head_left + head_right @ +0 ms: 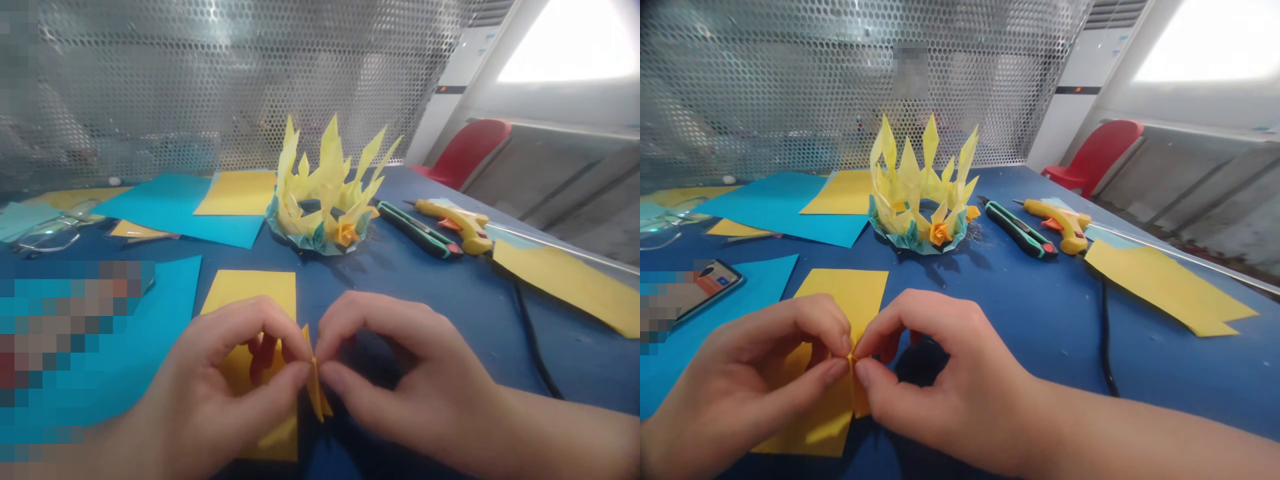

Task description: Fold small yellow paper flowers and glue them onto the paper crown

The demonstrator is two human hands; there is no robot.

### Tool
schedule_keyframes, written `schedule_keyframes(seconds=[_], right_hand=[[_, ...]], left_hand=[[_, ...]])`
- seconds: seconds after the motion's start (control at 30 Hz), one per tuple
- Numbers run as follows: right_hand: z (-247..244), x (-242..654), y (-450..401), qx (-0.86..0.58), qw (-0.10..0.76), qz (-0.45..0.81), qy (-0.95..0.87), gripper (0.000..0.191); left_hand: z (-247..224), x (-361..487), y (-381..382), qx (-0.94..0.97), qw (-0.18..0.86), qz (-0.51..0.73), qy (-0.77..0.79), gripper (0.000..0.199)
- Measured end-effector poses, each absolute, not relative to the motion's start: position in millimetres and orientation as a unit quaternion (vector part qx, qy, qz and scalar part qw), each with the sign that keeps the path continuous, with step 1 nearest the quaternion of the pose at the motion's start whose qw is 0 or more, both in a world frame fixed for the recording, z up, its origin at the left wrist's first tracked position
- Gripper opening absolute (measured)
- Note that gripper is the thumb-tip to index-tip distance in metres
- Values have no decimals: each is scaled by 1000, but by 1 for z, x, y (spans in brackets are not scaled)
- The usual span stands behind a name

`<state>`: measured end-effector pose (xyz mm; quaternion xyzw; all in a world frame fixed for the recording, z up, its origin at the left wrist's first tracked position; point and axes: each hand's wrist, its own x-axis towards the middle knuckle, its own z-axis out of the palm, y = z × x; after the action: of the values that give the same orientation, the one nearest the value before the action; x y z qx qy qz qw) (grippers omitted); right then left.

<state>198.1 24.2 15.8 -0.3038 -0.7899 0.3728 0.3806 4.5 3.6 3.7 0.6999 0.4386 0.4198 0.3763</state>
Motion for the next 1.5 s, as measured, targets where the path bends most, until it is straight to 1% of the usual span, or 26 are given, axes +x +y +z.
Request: schedule_keyframes(seconds=[0.1, 0.4, 0.73, 0.97, 1.07, 1.17, 1.2, 1.27, 1.37, 1.43, 1.5], right_hand=[[15, 197, 24, -308, 381, 361, -793, 13], [13, 196, 22, -292, 380, 347, -806, 18], [14, 195, 22, -304, 357, 344, -814, 17], [15, 194, 21, -290, 368, 342, -815, 20], [14, 194, 22, -305, 384, 337, -804, 18], [14, 196, 23, -333, 416, 323, -782, 16], [14, 197, 23, -339, 427, 317, -776, 15], [14, 198, 24, -344, 441, 315, -767, 13], [14, 199, 24, -345, 434, 330, -764, 11], [15, 199, 25, -344, 421, 341, -767, 11], [15, 200, 25, -336, 405, 361, -770, 9]], left_hand=[[4, 9, 1, 692, 369, 435, 442, 14], [5, 7, 0, 735, 354, 409, 409, 14], [5, 5, 4, 773, 333, 394, 369, 17], [6, 8, 5, 773, 324, 411, 359, 19], [1, 10, 2, 743, 332, 437, 382, 21], [-6, 9, 0, 669, 356, 465, 459, 33], [-7, 9, 0, 646, 364, 467, 481, 34], [-7, 7, 1, 626, 380, 459, 503, 28], [-3, 5, 5, 654, 395, 412, 497, 11], [0, 5, 7, 671, 386, 398, 493, 8], [1, 5, 7, 672, 368, 408, 497, 9]])
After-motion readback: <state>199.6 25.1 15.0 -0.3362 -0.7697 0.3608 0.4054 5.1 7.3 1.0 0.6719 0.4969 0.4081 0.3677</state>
